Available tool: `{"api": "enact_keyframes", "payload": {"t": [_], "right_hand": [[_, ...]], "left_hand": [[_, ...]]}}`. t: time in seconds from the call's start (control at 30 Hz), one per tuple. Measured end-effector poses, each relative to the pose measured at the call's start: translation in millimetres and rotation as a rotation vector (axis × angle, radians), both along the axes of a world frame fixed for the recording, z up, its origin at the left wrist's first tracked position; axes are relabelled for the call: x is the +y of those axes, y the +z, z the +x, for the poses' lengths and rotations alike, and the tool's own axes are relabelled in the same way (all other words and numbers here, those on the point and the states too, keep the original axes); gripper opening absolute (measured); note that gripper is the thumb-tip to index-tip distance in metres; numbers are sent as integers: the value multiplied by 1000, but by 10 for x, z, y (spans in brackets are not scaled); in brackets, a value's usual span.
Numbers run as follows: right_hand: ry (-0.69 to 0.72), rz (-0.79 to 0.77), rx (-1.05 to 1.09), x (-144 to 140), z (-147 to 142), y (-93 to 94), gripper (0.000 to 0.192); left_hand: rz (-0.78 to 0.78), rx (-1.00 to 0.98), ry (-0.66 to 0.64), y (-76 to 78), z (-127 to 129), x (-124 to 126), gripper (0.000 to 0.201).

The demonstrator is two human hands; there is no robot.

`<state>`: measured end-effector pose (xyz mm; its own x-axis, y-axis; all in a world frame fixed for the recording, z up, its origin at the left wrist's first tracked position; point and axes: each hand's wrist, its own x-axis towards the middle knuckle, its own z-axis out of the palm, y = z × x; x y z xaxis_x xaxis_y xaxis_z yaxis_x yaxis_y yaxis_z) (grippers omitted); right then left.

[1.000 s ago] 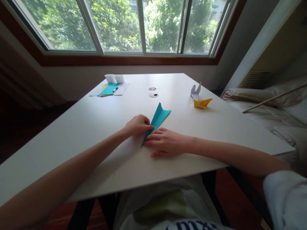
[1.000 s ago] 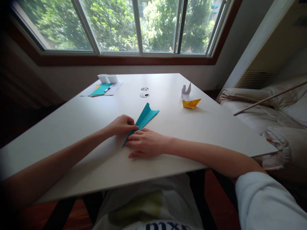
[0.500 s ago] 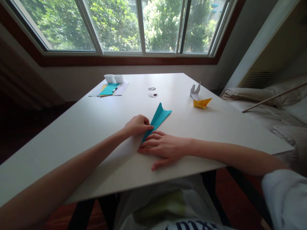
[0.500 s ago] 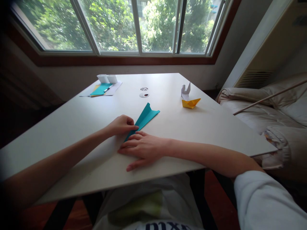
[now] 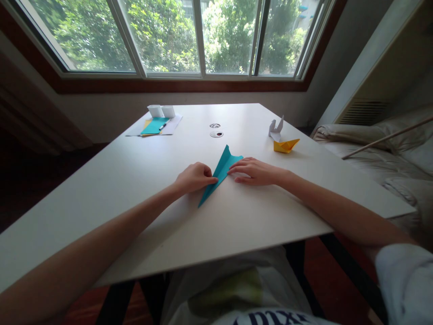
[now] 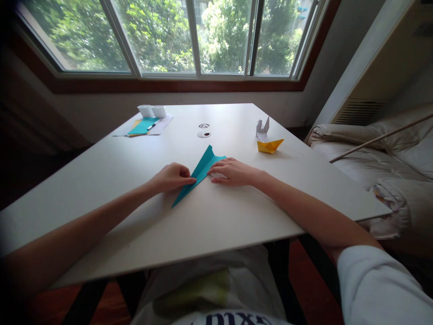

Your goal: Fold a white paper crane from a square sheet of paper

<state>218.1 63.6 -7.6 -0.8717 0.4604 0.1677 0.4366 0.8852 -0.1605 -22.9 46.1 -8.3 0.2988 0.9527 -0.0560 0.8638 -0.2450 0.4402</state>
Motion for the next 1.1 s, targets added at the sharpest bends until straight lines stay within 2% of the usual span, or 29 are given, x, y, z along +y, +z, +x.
{"api": "enact_keyframes", "payload": {"t": [0.1,0.23,0.53,0.67,0.87,1.1], "right_hand": [[-12,-33,6,8,0,-26,39],[-18,-31,22,-8,-24,-44,40],[-36,-29,1,-16,-23,-47,42],[-37,-23,-1,-4,-17,-52,41],[-1,-20,19,12,-5,-43,37],[22,95,56,17,10,-19,30]], "left_hand": [[59,-40,15,10,3,-24,31],[83,-158,-9,43,-3,-26,40],[-29,-371,-170,76,-57,26,32],[-7,-273,-263,81,-31,1,34],[129,-139,-452,0,-70,32,30],[261,-15,-503,-92,-150,92,28]]}}
